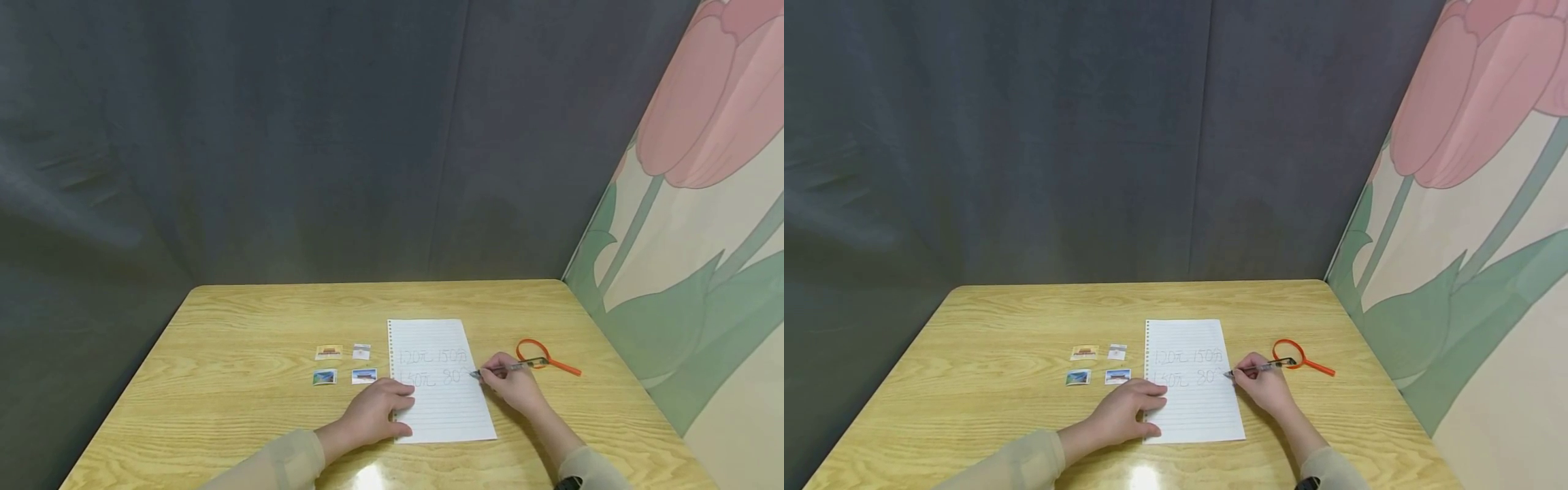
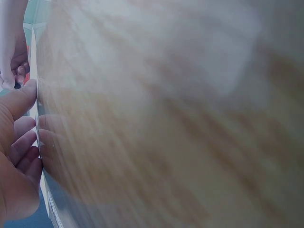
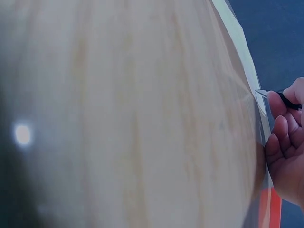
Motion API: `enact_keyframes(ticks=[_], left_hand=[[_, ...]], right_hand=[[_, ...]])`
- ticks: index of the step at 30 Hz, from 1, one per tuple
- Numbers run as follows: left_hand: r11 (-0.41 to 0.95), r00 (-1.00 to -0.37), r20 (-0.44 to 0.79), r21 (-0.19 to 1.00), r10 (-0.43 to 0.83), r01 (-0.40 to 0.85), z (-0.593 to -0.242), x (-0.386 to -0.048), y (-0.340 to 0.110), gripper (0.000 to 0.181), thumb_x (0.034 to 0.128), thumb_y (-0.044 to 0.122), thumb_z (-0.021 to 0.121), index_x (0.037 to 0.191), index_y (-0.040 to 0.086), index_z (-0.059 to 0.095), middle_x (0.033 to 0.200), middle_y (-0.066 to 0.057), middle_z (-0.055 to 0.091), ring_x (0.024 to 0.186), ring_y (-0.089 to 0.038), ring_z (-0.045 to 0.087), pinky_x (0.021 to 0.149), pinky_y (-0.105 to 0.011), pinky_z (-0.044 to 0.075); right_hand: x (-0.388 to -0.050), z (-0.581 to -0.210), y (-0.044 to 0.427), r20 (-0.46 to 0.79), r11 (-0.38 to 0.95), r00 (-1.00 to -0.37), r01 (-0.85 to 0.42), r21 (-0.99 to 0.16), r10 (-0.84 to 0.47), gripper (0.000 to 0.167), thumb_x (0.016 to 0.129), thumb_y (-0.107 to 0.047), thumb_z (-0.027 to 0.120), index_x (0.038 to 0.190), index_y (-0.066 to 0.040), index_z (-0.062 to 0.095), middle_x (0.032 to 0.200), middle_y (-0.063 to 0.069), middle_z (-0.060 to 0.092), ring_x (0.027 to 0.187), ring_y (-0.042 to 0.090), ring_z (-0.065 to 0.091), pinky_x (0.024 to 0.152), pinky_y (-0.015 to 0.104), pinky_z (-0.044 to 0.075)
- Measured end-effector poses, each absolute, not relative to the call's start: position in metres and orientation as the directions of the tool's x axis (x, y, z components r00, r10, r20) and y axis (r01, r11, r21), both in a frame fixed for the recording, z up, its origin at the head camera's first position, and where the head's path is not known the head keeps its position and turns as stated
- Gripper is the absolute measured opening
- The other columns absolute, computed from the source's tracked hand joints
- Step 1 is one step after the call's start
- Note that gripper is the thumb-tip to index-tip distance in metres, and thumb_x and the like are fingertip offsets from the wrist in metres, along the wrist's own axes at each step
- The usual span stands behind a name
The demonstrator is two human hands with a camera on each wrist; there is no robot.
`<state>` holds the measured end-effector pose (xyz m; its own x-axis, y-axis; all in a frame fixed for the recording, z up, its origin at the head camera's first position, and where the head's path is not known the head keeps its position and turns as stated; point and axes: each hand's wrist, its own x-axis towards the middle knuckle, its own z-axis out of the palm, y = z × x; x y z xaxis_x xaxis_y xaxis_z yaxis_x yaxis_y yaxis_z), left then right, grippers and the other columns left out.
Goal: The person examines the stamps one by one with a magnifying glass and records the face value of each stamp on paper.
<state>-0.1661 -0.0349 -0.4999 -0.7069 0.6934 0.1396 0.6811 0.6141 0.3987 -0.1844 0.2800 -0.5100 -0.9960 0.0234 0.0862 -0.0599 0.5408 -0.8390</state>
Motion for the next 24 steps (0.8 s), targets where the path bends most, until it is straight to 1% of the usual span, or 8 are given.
enact_keyframes(ticks=[4,9,13,18,24], left_hand=[[0.612,-0.706,0.142,0.400,0.693,0.682,-0.5000,-0.1663,-0.0349,0.051,0.0802,0.037,0.082,0.123,0.012,0.071,0.136,0.001,0.060,0.126,-0.019,0.052,0.109,-0.032,0.040],[0.605,-0.701,0.152,0.400,0.696,0.688,-0.5003,-0.1675,-0.0352,0.051,0.0794,0.037,0.082,0.122,0.012,0.071,0.135,0.000,0.060,0.125,-0.019,0.052,0.108,-0.031,0.041],[0.598,-0.694,0.160,0.397,0.702,0.696,-0.5004,-0.1679,-0.0357,0.050,0.0793,0.037,0.082,0.122,0.012,0.071,0.135,0.000,0.061,0.125,-0.019,0.053,0.107,-0.031,0.042],[0.589,-0.687,0.169,0.398,0.707,0.703,-0.5009,-0.1683,-0.0361,0.049,0.0797,0.036,0.082,0.122,0.013,0.072,0.135,-0.001,0.061,0.124,-0.019,0.053,0.107,-0.031,0.042],[0.592,-0.688,0.168,0.392,0.706,0.704,-0.5019,-0.1683,-0.0355,0.049,0.0795,0.036,0.082,0.122,0.013,0.072,0.135,-0.001,0.061,0.124,-0.019,0.053,0.107,-0.031,0.042]], right_hand=[[-0.1828,-0.5093,0.2811,0.063,0.530,-0.998,-0.050,-0.846,0.005,0.008,0.088,0.001,0.068,0.085,-0.003,0.062,0.070,0.004,0.067,0.053,0.012,0.052,0.045,0.020,0.042],[-0.1817,-0.5092,0.2842,0.057,0.514,-0.996,-0.081,-0.854,-0.063,0.008,0.087,0.002,0.068,0.085,-0.001,0.061,0.071,0.005,0.066,0.055,0.011,0.051,0.046,0.019,0.041],[-0.1809,-0.5085,0.2850,0.046,0.506,-0.995,-0.087,-0.858,-0.093,0.008,0.089,-0.003,0.070,0.087,-0.002,0.062,0.073,0.005,0.067,0.056,0.011,0.051,0.047,0.019,0.042],[-0.1818,-0.5082,0.2840,0.037,0.495,-0.996,-0.071,-0.866,-0.078,0.008,0.092,-0.009,0.069,0.092,-0.003,0.064,0.078,0.005,0.070,0.062,0.011,0.055,0.049,0.021,0.046],[-0.1828,-0.5084,0.2808,0.033,0.491,-0.999,-0.046,-0.870,-0.035,0.007,0.093,-0.008,0.068,0.092,-0.002,0.064,0.078,0.005,0.070,0.062,0.010,0.055,0.050,0.021,0.046]])
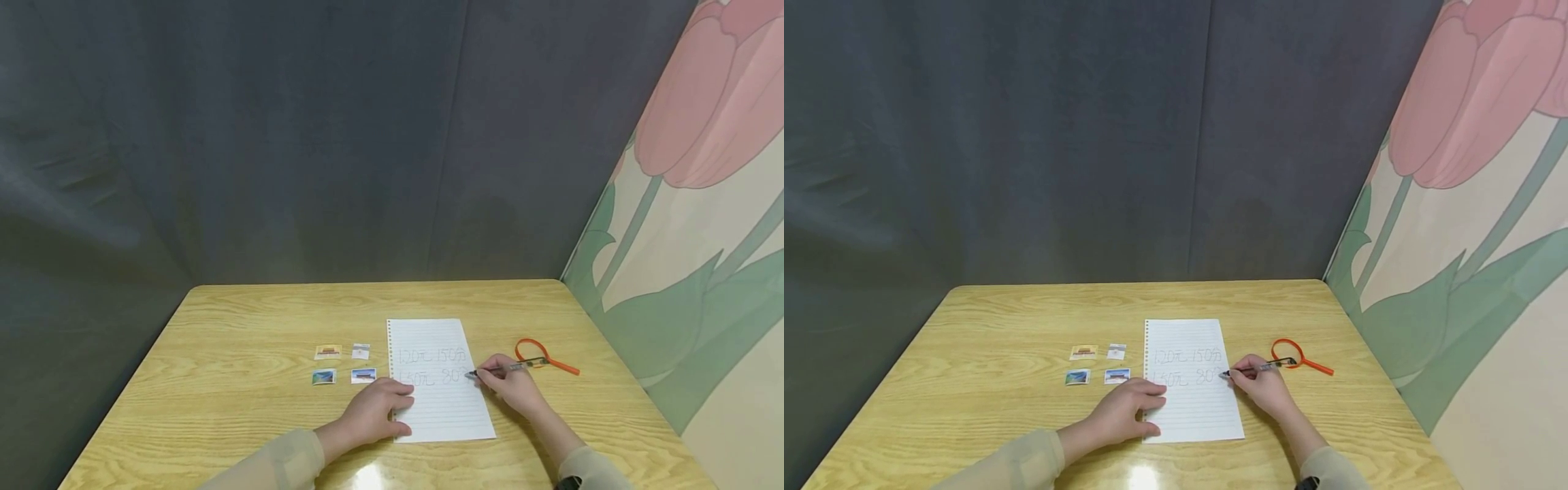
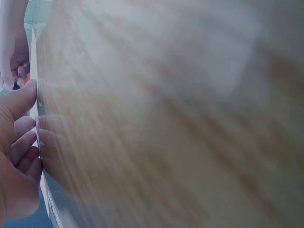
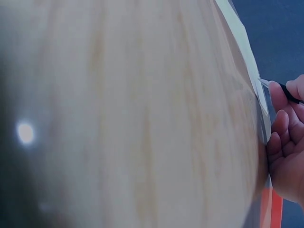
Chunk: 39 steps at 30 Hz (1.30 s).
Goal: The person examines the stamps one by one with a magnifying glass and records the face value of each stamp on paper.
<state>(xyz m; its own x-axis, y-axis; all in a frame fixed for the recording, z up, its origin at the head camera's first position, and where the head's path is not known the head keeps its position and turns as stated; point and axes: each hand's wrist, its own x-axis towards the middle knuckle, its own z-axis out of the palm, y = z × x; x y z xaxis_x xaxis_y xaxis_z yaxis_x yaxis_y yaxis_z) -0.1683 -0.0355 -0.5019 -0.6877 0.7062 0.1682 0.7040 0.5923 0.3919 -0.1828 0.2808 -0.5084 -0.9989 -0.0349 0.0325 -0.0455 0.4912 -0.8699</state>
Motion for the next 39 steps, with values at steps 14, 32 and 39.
enact_keyframes(ticks=[14,32,39], left_hand=[[0.602,-0.697,0.153,0.397,0.701,0.693,-0.5027,-0.1687,-0.0349,0.051,0.0799,0.038,0.082,0.123,0.012,0.071,0.136,0.001,0.060,0.126,-0.019,0.052,0.107,-0.031,0.041],[0.609,-0.707,0.151,0.404,0.691,0.682,-0.5048,-0.1699,-0.0351,0.051,0.0796,0.036,0.082,0.123,0.012,0.071,0.137,0.002,0.059,0.127,-0.018,0.051,0.109,-0.031,0.039],[0.606,-0.703,0.149,0.405,0.695,0.685,-0.5052,-0.1697,-0.0353,0.052,0.0798,0.037,0.082,0.124,0.012,0.070,0.137,0.002,0.059,0.126,-0.018,0.051,0.108,-0.031,0.040]], right_hand=[[-0.1834,-0.5072,0.2778,0.026,0.516,-0.999,-0.039,-0.856,-0.031,0.005,0.090,-0.003,0.068,0.089,-0.003,0.063,0.074,0.004,0.067,0.058,0.012,0.052,0.049,0.021,0.045],[-0.1807,-0.5076,0.2857,0.012,0.473,-0.986,-0.089,-0.876,-0.164,0.014,0.094,-0.014,0.069,0.095,0.000,0.065,0.081,0.009,0.071,0.062,0.011,0.054,0.050,0.022,0.046],[-0.1777,-0.5046,0.2846,0.039,0.401,-0.991,-0.087,-0.912,-0.126,0.017,0.093,-0.012,0.069,0.100,0.001,0.063,0.084,0.012,0.070,0.069,0.015,0.059,0.050,0.021,0.044]])
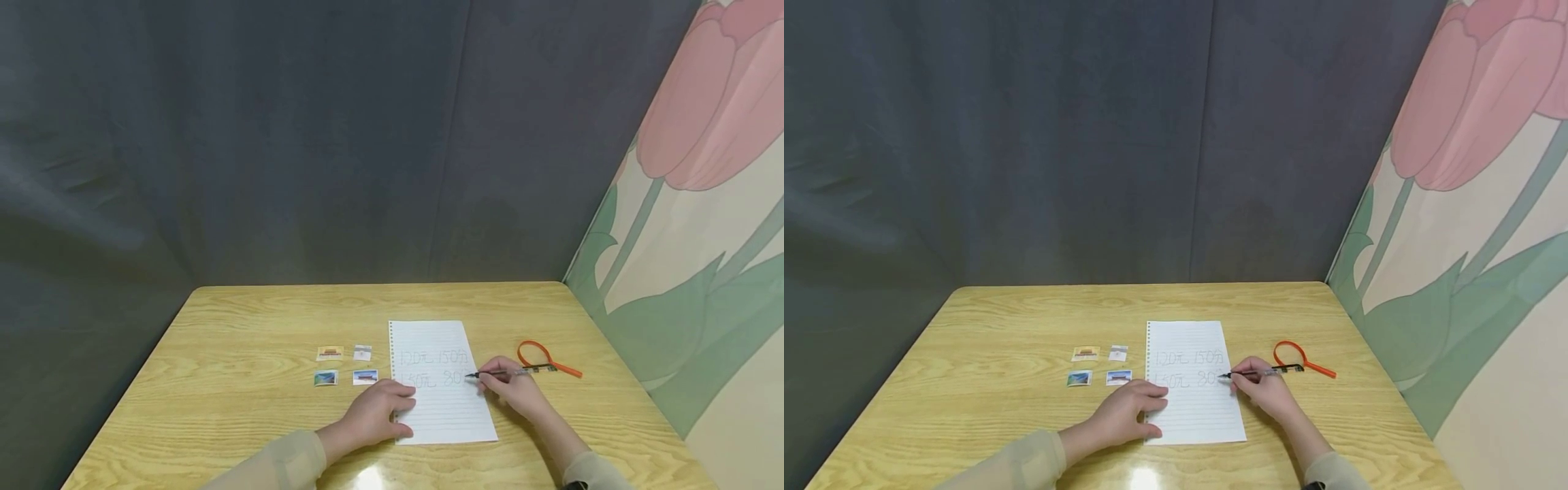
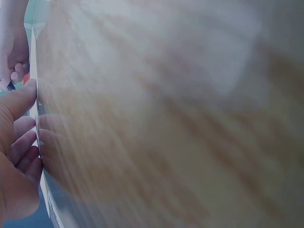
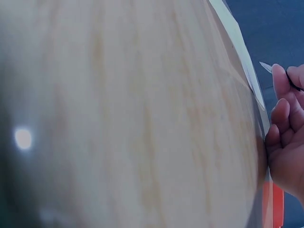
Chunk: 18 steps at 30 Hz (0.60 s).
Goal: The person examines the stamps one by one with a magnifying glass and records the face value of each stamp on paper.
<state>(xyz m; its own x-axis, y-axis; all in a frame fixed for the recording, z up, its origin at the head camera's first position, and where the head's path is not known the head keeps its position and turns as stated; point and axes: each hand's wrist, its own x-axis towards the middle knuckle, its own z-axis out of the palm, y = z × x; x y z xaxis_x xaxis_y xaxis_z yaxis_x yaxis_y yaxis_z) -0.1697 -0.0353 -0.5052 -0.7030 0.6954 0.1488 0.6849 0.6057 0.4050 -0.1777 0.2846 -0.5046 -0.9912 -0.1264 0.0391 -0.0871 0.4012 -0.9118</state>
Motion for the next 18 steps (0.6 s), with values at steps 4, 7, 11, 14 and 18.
enact_keyframes(ticks=[4,7,11,14,18], left_hand=[[0.589,-0.689,0.174,0.398,0.704,0.703,-0.5040,-0.1684,-0.0356,0.052,0.0794,0.037,0.082,0.122,0.011,0.071,0.135,0.000,0.061,0.125,-0.019,0.053,0.107,-0.032,0.041],[0.587,-0.687,0.177,0.398,0.705,0.705,-0.5028,-0.1677,-0.0360,0.051,0.0797,0.037,0.082,0.122,0.010,0.071,0.135,0.000,0.061,0.125,-0.020,0.053,0.107,-0.032,0.042],[0.597,-0.695,0.158,0.403,0.701,0.694,-0.5015,-0.1677,-0.0356,0.051,0.0797,0.037,0.082,0.123,0.011,0.071,0.136,0.001,0.060,0.125,-0.019,0.052,0.107,-0.031,0.041],[0.604,-0.700,0.150,0.401,0.699,0.689,-0.5017,-0.1682,-0.0350,0.051,0.0794,0.037,0.083,0.123,0.012,0.071,0.136,0.002,0.060,0.125,-0.018,0.052,0.108,-0.030,0.040],[0.604,-0.698,0.152,0.395,0.700,0.692,-0.5011,-0.1684,-0.0352,0.051,0.0794,0.036,0.083,0.123,0.012,0.071,0.136,0.002,0.060,0.125,-0.018,0.052,0.107,-0.030,0.041]], right_hand=[[-0.1769,-0.5031,0.2826,0.065,0.365,-0.992,-0.101,-0.926,-0.111,0.019,0.093,-0.010,0.070,0.105,0.003,0.063,0.087,0.012,0.070,0.078,0.016,0.066,0.063,0.020,0.050],[-0.1778,-0.5025,0.2810,0.101,0.337,-0.986,-0.140,-0.931,-0.130,0.020,0.093,-0.008,0.069,0.106,0.005,0.062,0.091,0.014,0.071,0.084,0.017,0.068,0.073,0.021,0.053],[-0.1796,-0.5033,0.2793,0.156,0.329,-0.977,-0.197,-0.924,-0.146,0.017,0.091,-0.006,0.070,0.104,0.004,0.063,0.096,0.015,0.071,0.087,0.015,0.067,0.074,0.021,0.054],[-0.1812,-0.5038,0.2774,0.180,0.295,-0.974,-0.214,-0.931,-0.138,0.019,0.088,-0.004,0.073,0.104,0.004,0.065,0.097,0.017,0.070,0.085,0.012,0.066,0.071,0.022,0.055],[-0.1832,-0.5044,0.2765,0.223,0.192,-0.959,-0.255,-0.947,-0.176,0.024,0.087,0.001,0.072,0.108,0.011,0.064,0.097,0.024,0.069,0.080,0.012,0.066,0.066,0.025,0.057]])
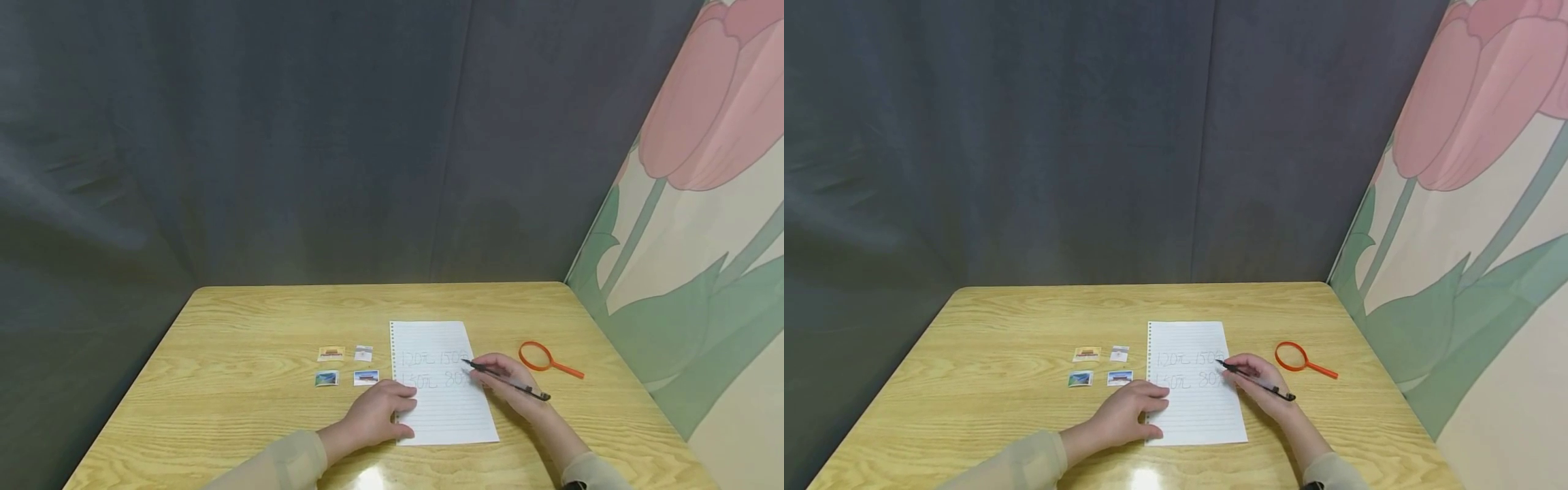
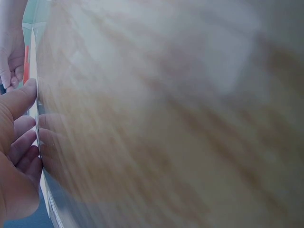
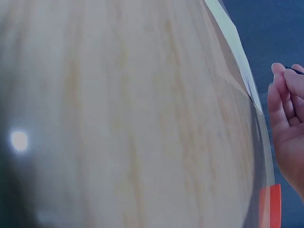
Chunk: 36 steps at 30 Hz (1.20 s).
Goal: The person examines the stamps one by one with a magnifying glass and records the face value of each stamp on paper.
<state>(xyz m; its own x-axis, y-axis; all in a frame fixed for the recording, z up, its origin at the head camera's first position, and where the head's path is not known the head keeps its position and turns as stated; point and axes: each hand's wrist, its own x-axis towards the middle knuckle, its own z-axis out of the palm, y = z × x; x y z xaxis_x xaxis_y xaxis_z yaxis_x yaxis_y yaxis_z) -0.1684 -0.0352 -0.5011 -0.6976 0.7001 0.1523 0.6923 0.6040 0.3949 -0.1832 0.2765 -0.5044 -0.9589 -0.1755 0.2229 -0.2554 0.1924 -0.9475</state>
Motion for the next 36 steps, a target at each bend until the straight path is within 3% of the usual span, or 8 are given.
enact_keyframes(ticks=[4,8,13,20,26,31,36], left_hand=[[0.600,-0.695,0.157,0.397,0.701,0.695,-0.501,-0.168,-0.036,0.051,0.0796,0.036,0.083,0.123,0.012,0.071,0.135,0.002,0.060,0.125,-0.018,0.052,0.107,-0.030,0.041],[0.598,-0.693,0.161,0.394,0.702,0.698,-0.501,-0.168,-0.036,0.051,0.0798,0.036,0.082,0.123,0.012,0.071,0.136,0.001,0.060,0.125,-0.019,0.052,0.107,-0.031,0.041],[0.595,-0.691,0.163,0.395,0.705,0.700,-0.501,-0.168,-0.036,0.050,0.0802,0.036,0.082,0.123,0.011,0.071,0.136,0.001,0.060,0.125,-0.019,0.052,0.108,-0.031,0.041],[0.615,-0.703,0.137,0.390,0.697,0.685,-0.502,-0.169,-0.035,0.051,0.0806,0.037,0.082,0.124,0.013,0.070,0.137,0.002,0.059,0.127,-0.019,0.051,0.109,-0.031,0.039],[0.624,-0.712,0.123,0.395,0.691,0.674,-0.503,-0.169,-0.035,0.051,0.0804,0.038,0.082,0.124,0.014,0.070,0.137,0.003,0.059,0.128,-0.018,0.050,0.109,-0.030,0.039],[0.627,-0.714,0.120,0.395,0.690,0.672,-0.502,-0.169,-0.035,0.051,0.0803,0.038,0.082,0.124,0.014,0.070,0.137,0.004,0.059,0.128,-0.017,0.050,0.109,-0.030,0.039],[0.624,-0.712,0.125,0.392,0.692,0.675,-0.502,-0.169,-0.035,0.051,0.0803,0.038,0.082,0.124,0.014,0.070,0.137,0.004,0.059,0.127,-0.017,0.050,0.109,-0.030,0.039]], right_hand=[[-0.185,-0.505,0.281,0.289,0.045,-0.913,-0.314,-0.948,-0.289,0.028,0.090,0.011,0.063,0.115,0.022,0.055,0.101,0.032,0.067,0.088,0.016,0.069,0.070,0.027,0.059],[-0.186,-0.505,0.284,0.307,-0.117,-0.875,-0.284,-0.952,-0.374,0.034,0.091,0.015,0.057,0.119,0.030,0.044,0.107,0.029,0.067,0.099,0.019,0.069,0.078,0.028,0.059],[-0.187,-0.505,0.285,0.311,-0.201,-0.852,-0.247,-0.948,-0.420,0.034,0.094,0.014,0.053,0.121,0.032,0.042,0.110,0.026,0.068,0.101,0.019,0.068,0.082,0.029,0.058],[-0.186,-0.510,0.286,0.234,-0.093,-0.907,-0.215,-0.972,-0.350,0.029,0.100,0.004,0.051,0.124,0.019,0.055,0.112,0.018,0.070,0.093,0.016,0.069,0.080,0.028,0.058],[-0.183,-0.509,0.288,0.121,-0.058,-0.954,-0.109,-0.992,-0.275,0.036,0.103,-0.008,0.053,0.127,0.019,0.051,0.115,0.024,0.066,0.084,0.015,0.064,0.070,0.025,0.057],[-0.183,-0.509,0.295,0.139,0.199,-0.978,-0.169,-0.965,-0.157,0.032,0.098,-0.006,0.061,0.124,0.011,0.058,0.106,0.024,0.065,0.079,0.014,0.062,0.064,0.025,0.056],[-0.184,-0.512,0.307,0.228,0.508,-0.973,-0.216,-0.834,-0.040,0.029,0.090,-0.002,0.071,0.119,-0.001,0.066,0.100,0.014,0.069,0.083,0.011,0.064,0.067,0.025,0.056]])
